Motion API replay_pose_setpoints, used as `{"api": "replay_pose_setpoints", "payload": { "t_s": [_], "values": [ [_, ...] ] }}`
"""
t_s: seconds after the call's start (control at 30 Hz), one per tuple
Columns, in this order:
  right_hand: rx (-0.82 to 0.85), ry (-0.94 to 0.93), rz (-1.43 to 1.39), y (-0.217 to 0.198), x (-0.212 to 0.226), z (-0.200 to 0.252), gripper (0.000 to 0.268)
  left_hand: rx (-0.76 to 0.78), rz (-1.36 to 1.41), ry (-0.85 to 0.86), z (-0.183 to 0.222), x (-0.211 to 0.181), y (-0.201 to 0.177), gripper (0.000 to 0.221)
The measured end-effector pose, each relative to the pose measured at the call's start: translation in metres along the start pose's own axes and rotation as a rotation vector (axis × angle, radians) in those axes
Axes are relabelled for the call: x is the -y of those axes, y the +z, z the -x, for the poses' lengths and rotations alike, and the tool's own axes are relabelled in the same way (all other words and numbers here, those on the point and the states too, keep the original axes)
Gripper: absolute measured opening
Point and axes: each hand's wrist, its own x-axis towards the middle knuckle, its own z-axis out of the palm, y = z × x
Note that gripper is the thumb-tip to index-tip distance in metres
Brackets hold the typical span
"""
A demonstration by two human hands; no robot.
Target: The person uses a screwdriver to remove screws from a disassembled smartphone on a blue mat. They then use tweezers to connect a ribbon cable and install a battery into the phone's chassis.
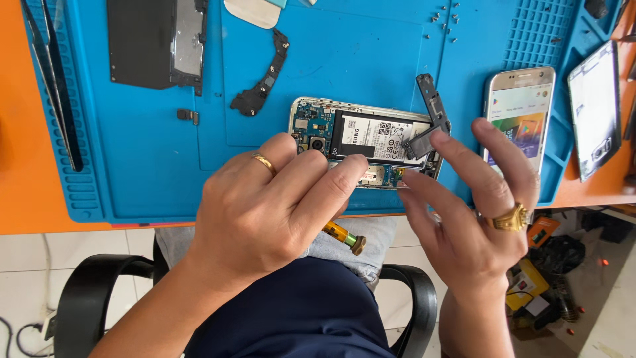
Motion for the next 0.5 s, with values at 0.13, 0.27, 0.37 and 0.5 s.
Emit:
{"api": "replay_pose_setpoints", "payload": {
  "t_s": [0.13, 0.27, 0.37, 0.5],
  "values": [
    [0.003, -0.022, -0.02, 0.0063, -0.0004, 0.0033, 0.004, -0.026, -0.014, 0.002, -0.0034, 0.0007, -0.002, 0.013],
    [0.015, -0.036, -0.013, 0.0094, -0.0029, 0.0052, 0.009, -0.025, 0.001, 0.005, -0.0026, 0.0008, -0.0018, 0.01],
    [0.016, -0.038, -0.007, 0.0082, -0.0044, 0.0055, 0.009, -0.022, 0.003, 0.004, -0.0019, 0.0006, -0.0016, 0.01],
    [0.017, -0.036, 0.004, 0.0069, -0.0056, 0.0088, 0.008, -0.017, -0.001, -0.002, -0.0019, 0.0002, -0.0015, 0.007]
  ]
}}
